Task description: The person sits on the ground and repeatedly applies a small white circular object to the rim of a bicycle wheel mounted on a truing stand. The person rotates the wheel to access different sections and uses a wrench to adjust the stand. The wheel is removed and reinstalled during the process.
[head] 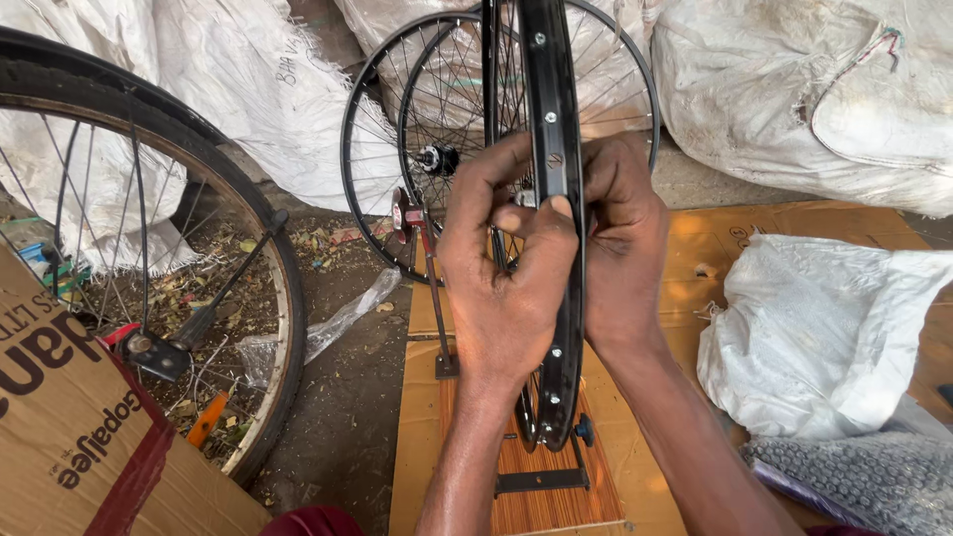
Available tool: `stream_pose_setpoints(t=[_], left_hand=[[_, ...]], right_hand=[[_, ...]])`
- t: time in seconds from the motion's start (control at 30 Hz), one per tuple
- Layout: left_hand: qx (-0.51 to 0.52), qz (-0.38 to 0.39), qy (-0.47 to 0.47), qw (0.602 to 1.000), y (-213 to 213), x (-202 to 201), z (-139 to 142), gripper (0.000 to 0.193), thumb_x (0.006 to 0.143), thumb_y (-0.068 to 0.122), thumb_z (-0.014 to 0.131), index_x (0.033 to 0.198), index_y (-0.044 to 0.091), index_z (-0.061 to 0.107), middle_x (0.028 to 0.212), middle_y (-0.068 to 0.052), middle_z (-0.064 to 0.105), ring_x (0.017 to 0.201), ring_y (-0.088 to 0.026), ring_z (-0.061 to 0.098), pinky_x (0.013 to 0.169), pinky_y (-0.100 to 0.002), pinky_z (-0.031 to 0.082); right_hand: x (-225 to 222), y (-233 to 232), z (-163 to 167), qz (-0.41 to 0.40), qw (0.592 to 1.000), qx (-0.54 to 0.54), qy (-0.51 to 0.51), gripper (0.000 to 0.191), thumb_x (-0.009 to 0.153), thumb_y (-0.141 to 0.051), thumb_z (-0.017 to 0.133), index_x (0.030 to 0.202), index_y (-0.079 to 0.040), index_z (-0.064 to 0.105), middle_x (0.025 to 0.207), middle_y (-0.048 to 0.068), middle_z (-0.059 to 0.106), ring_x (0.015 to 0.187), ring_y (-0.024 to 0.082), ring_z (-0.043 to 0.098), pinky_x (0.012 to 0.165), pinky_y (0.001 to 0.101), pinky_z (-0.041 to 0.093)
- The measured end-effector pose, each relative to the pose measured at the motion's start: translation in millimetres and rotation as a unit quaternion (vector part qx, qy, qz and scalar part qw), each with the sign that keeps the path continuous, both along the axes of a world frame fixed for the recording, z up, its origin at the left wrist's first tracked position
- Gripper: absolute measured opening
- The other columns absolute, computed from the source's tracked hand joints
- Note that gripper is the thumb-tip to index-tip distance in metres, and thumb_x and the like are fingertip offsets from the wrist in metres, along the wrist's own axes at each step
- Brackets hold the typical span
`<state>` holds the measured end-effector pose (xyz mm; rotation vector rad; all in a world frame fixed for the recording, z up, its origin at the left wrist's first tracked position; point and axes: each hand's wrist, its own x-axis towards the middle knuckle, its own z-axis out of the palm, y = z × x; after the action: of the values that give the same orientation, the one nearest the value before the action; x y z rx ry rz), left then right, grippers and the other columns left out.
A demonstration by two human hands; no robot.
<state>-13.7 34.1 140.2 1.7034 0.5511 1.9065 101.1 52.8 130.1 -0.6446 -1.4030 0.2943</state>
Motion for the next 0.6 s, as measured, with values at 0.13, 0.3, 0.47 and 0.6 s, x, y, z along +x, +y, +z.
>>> stream_pose_setpoints(t=[0.13,0.3,0.47,0.6], left_hand=[[0.061,0.024,0.039,0.997,2.8,-2.8,-2.6,0.046,0.100,0.005,0.063,0.145,-0.001,0.053,0.138,-0.016,0.060,0.130,-0.025,0.061,0.114,-0.040,0.052],[0.049,-0.040,0.051,0.997,20.4,-3.1,4.1,0.051,0.099,0.008,0.063,0.148,-0.001,0.055,0.131,-0.015,0.067,0.121,-0.023,0.069,0.114,-0.043,0.057],[0.061,-0.030,0.075,0.995,42.0,0.0,23.7,0.046,0.101,0.014,0.061,0.143,-0.002,0.058,0.122,-0.014,0.074,0.118,-0.022,0.071,0.113,-0.042,0.056],[0.039,-0.056,0.062,0.996,61.5,5.2,41.1,0.044,0.099,0.016,0.060,0.139,-0.002,0.063,0.117,-0.014,0.076,0.109,-0.021,0.074,0.102,-0.041,0.060]], right_hand=[[-0.9,7.7,-10.0,0.105,0.993,0.001,0.053,0.029,0.090,0.000,0.079,0.093,-0.011,0.052,0.100,-0.003,0.061,0.083,0.003,0.054,0.072,0.0211,0.048],[10.4,10.5,-14.4,0.278,0.944,-0.083,0.154,0.004,0.106,-0.010,0.062,0.106,-0.007,0.060,0.094,-0.002,0.062,0.077,0.001,0.055,0.066,0.0185,0.045],[11.2,13.2,-20.7,0.123,0.979,-0.061,0.150,0.009,0.100,-0.007,0.061,0.109,-0.008,0.059,0.099,-0.002,0.065,0.084,0.002,0.060,0.074,0.0186,0.050],[21.8,18.8,-23.3,0.141,0.982,-0.067,0.104,0.026,0.099,-0.008,0.069,0.124,-0.004,0.062,0.106,0.000,0.067,0.088,0.005,0.063,0.073,0.0221,0.053]])
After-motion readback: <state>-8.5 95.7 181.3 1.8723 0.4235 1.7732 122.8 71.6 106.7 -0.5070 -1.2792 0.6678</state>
